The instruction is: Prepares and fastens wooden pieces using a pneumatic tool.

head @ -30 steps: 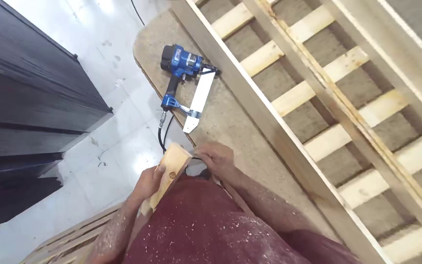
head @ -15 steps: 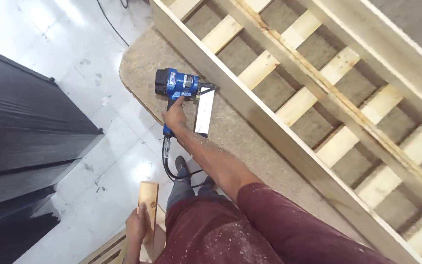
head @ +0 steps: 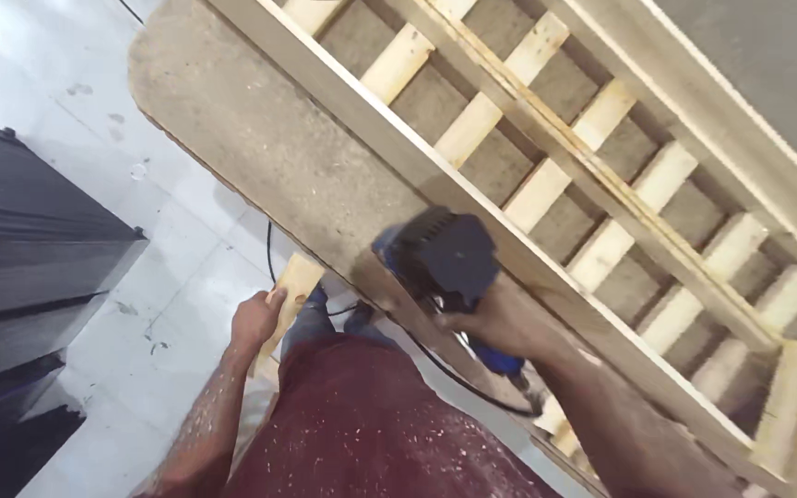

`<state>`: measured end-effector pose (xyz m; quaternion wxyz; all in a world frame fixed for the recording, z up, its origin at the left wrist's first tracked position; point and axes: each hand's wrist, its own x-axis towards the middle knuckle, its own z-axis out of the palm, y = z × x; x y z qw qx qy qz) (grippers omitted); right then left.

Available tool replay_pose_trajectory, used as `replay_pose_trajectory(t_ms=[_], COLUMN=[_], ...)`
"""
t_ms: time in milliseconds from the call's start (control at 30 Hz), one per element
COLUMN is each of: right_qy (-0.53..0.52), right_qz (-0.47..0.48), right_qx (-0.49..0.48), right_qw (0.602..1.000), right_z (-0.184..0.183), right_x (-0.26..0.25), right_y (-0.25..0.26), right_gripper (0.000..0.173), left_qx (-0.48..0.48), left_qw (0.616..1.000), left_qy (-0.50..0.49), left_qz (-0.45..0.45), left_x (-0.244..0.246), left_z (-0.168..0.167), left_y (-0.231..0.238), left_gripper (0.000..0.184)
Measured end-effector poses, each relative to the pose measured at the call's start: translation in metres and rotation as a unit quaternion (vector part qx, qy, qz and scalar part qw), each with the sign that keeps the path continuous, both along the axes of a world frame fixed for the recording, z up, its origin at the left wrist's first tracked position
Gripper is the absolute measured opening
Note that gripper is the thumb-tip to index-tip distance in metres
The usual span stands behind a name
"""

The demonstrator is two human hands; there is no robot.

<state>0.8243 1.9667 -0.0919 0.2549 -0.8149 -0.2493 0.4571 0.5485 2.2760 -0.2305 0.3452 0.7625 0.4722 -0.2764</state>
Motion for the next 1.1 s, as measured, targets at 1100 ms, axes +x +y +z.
replay_pose_trajectory(t_ms=[1100], right_qy=[-0.068], right_qz=[0.113], right_qx=[-0.154], right_qw=[0.979], right_z=[-0.017], right_x=[-0.040], right_y=[-0.099], right_gripper=[0.050], left_qx=[-0.106], left_qw=[0.975], left_qy=[0.028], left_qz=[-0.192], left_x=[0.111], left_z=[-0.056], left_y=[-0.149], left_gripper=[0.090])
